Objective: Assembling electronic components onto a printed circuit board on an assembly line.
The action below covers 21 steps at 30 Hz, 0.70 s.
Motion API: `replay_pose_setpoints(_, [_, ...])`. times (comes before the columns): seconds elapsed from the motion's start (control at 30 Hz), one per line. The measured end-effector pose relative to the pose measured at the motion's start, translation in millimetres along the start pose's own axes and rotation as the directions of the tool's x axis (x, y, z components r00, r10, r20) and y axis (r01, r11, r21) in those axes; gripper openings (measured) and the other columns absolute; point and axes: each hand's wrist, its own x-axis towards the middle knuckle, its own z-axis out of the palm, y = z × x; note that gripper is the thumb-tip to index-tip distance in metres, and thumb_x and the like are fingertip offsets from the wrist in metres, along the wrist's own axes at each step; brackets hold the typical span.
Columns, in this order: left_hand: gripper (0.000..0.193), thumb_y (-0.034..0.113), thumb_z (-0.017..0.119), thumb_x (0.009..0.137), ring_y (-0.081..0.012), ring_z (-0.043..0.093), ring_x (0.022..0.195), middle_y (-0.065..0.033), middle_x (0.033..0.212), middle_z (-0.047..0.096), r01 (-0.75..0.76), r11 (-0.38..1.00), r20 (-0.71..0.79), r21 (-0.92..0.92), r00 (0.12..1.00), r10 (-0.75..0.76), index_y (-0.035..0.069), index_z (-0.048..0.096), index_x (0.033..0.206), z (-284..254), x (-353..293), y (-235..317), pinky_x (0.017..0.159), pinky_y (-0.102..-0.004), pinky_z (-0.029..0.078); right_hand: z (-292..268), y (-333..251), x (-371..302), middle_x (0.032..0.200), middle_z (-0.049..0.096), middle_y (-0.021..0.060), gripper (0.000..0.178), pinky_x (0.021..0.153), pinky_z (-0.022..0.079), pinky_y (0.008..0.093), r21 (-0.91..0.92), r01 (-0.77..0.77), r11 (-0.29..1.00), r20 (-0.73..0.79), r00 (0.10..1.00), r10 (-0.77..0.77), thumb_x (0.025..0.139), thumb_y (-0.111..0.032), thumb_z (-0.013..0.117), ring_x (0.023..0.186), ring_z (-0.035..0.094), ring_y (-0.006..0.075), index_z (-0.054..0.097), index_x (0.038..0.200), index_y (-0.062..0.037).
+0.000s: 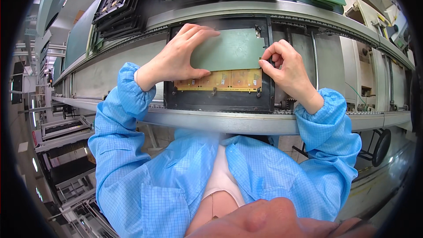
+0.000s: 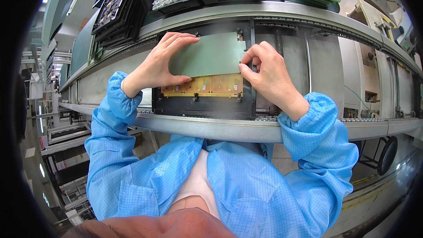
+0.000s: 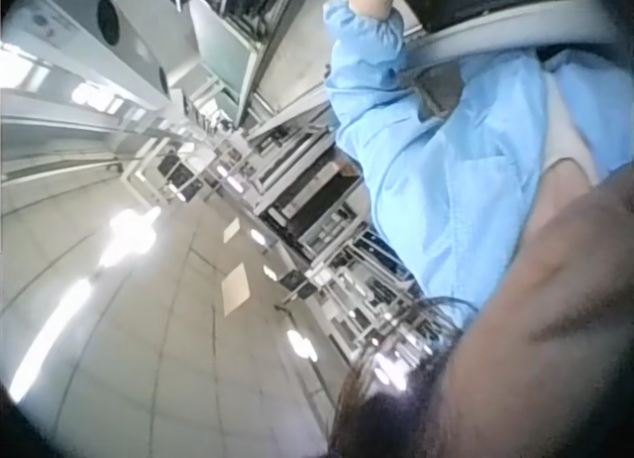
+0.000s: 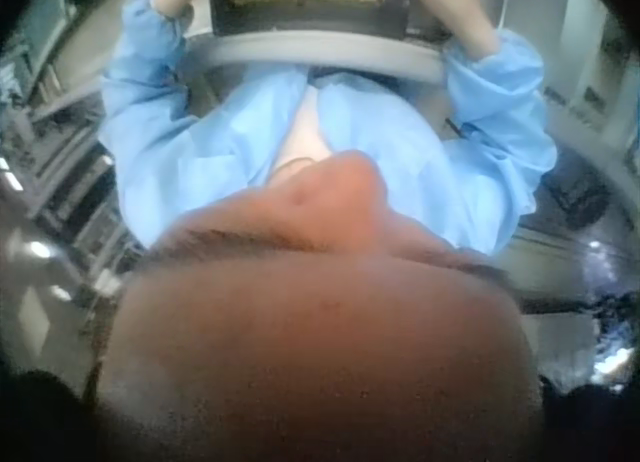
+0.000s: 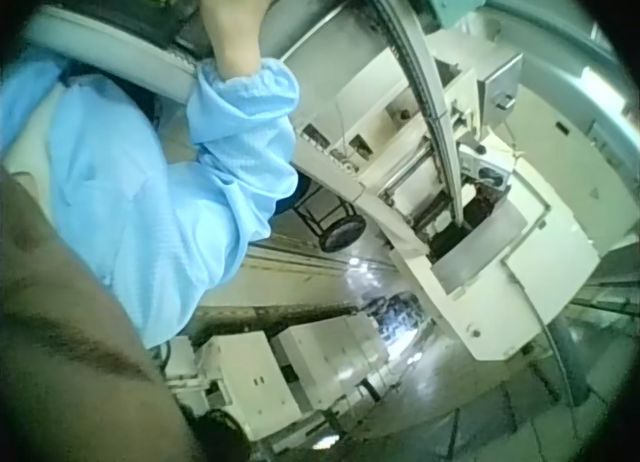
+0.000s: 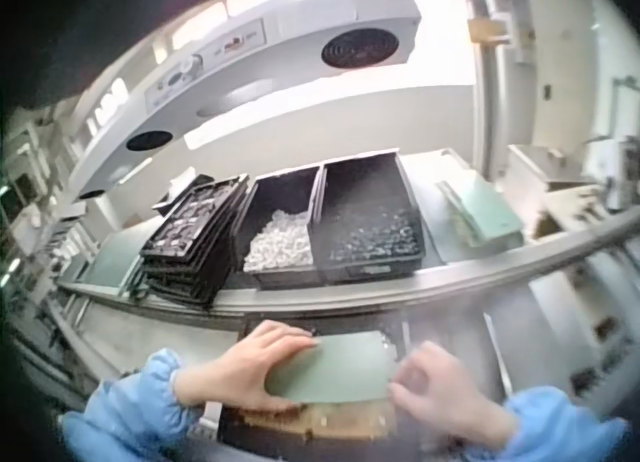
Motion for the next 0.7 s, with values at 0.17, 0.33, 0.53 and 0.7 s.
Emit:
replay_pose_setpoints(0.17, [0.081,0.016,0.084,0.062,-0.0345,0.046,0.126,-0.0143,0.132,0.054,-0.012,1.0,-0.01,0.006,1.0,0.012,0.006,0.051,0.136,1.6,-1.1,-0.9,0.108,-0.0438,0.042,-5.9,-3.5,0.0,0.083,0.052,0.0025,0.014,0.062,0.043,0.0255,-0.01,0.007,1.0,0.043,0.999,-0.006,0.081,-0.01,0.074,0.067,0.048,0.0102,0.063,0.083,-0.0021])
replay_pose_setpoints(0.33, [0.084,0.017,0.085,0.062,-0.0353,0.046,0.127,-0.0144,0.133,0.054,-0.01,1.0,-0.012,0.015,1.0,0.01,0.008,0.049,0.138,1.4,-2.6,2.5,0.108,-0.0447,0.043,-13.2,-4.9,-1.9,0.085,0.054,0.0023,0.015,0.063,0.044,0.0234,0.1,-0.071,0.992,0.111,0.992,0.059,0.086,-0.011,0.074,0.07,0.05,0.0079,0.064,0.085,0.0001])
replay_pose_setpoints(0.53, [0.088,0.031,0.088,0.064,-0.0358,0.045,0.13,-0.0136,0.14,0.05,-0.013,0.999,-0.001,0.032,1.0,0.013,0.01,0.048,0.14,-0.3,-9.7,-0.2,0.108,-0.0473,0.042,-17.8,-8.9,-1.4,0.084,0.055,0.0026,0.014,0.062,0.044,0.0232,0.093,-0.066,0.994,0.124,0.991,0.054,0.088,-0.011,0.073,0.07,0.051,0.0075,0.065,0.087,0.0003])
replay_pose_setpoints(0.7, [0.096,0.04,0.088,0.06,-0.0367,0.045,0.129,-0.0136,0.138,0.051,0.027,0.998,-0.05,0.058,0.998,-0.024,0.01,0.047,0.141,-9.8,-33.5,-3.2,0.109,-0.0479,0.04,-30.8,-23.4,-4.4,0.082,0.061,0.0077,0.012,0.068,0.048,0.0295,-0.131,0.146,0.981,-0.011,0.989,-0.148,0.083,-0.007,0.074,0.078,0.058,0.0191,0.067,0.09,0.0001])
